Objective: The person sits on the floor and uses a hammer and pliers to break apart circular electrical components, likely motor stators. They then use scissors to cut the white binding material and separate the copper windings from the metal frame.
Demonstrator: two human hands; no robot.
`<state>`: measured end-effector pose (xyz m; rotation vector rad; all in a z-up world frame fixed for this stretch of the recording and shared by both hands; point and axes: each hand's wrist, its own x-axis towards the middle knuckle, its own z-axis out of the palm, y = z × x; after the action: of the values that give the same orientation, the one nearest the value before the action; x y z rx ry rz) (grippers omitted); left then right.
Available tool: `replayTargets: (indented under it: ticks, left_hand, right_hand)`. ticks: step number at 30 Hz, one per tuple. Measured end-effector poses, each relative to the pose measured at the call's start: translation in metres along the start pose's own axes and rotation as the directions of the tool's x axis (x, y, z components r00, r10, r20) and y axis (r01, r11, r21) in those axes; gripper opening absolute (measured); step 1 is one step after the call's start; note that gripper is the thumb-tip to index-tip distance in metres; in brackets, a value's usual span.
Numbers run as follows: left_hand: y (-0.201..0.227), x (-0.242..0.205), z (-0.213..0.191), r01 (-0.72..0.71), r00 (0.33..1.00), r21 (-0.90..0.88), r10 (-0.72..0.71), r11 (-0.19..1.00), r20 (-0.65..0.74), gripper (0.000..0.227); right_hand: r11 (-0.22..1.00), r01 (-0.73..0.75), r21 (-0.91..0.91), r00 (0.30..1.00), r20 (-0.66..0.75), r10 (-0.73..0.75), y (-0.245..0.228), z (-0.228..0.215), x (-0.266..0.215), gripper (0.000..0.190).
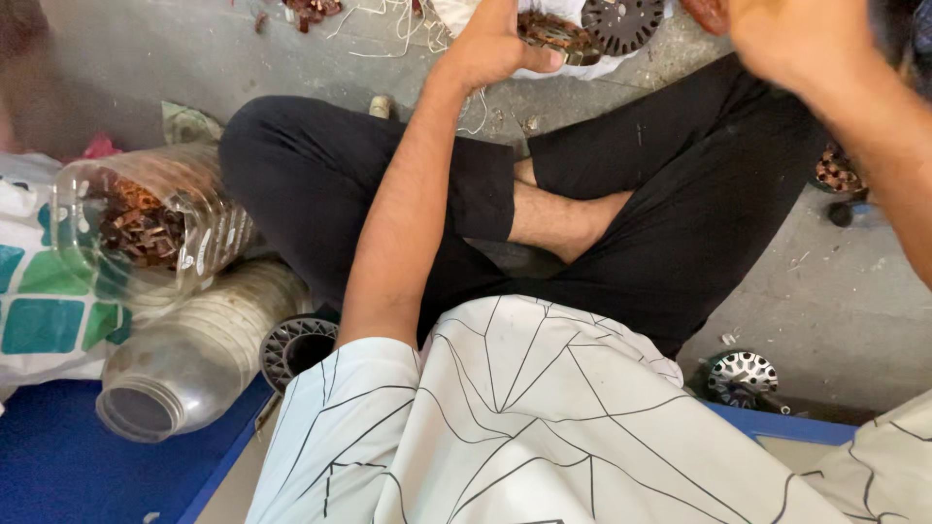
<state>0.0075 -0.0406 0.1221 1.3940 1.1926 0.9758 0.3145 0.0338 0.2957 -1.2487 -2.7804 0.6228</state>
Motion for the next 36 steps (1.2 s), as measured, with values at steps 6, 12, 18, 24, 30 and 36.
replayTargets:
  ticks: [6, 12, 18, 24, 30, 36]
  left_hand:
    - [0.0, 0.002, 0.002, -0.12, 0.993, -0.073, 0.119, 0.99, -0.021, 0.101]
    - [0.012, -0.001, -0.005, -0.107, 0.993, 0.078, 0.11, 0.991, -0.041, 0.11]
    - [0.008, -0.003, -0.003, -0.011, 1.0, 0.017, 0.011, 1.0, -0.014, 0.097]
    - [0.002, 0.001, 0.001, -0.059, 0.998, -0.007, 0.059, 0.998, 0.001, 0.091]
    - [0.0, 0.007, -0.003, -0.239, 0.967, 0.025, 0.24, 0.971, -0.084, 0.081]
    - [-0.001, 0.013, -0.002, -0.148, 0.985, -0.001, 0.147, 0.989, -0.09, 0.058]
  right_hand:
    - [0.841, -0.329, 0.429, 0.944, 0.124, 0.305, -0.02, -0.005, -0.009, 0.034]
    - [0.932, -0.118, 0.342, 0.961, 0.275, 0.02, -0.035, -0.006, -0.018, 0.035]
    - [0.847, -0.053, 0.529, 0.984, -0.116, 0.134, -0.035, 0.01, -0.037, 0.016]
    - [0.763, -0.184, 0.62, 0.972, 0.002, 0.233, -0.015, 0.015, -0.042, 0.017]
    - [0.811, -0.229, 0.538, 0.968, 0.212, 0.133, -0.019, 0.026, -0.048, 0.037]
    - [0.392, -0.031, 0.919, 0.888, -0.154, 0.433, -0.032, 0.012, -0.04, 0.015]
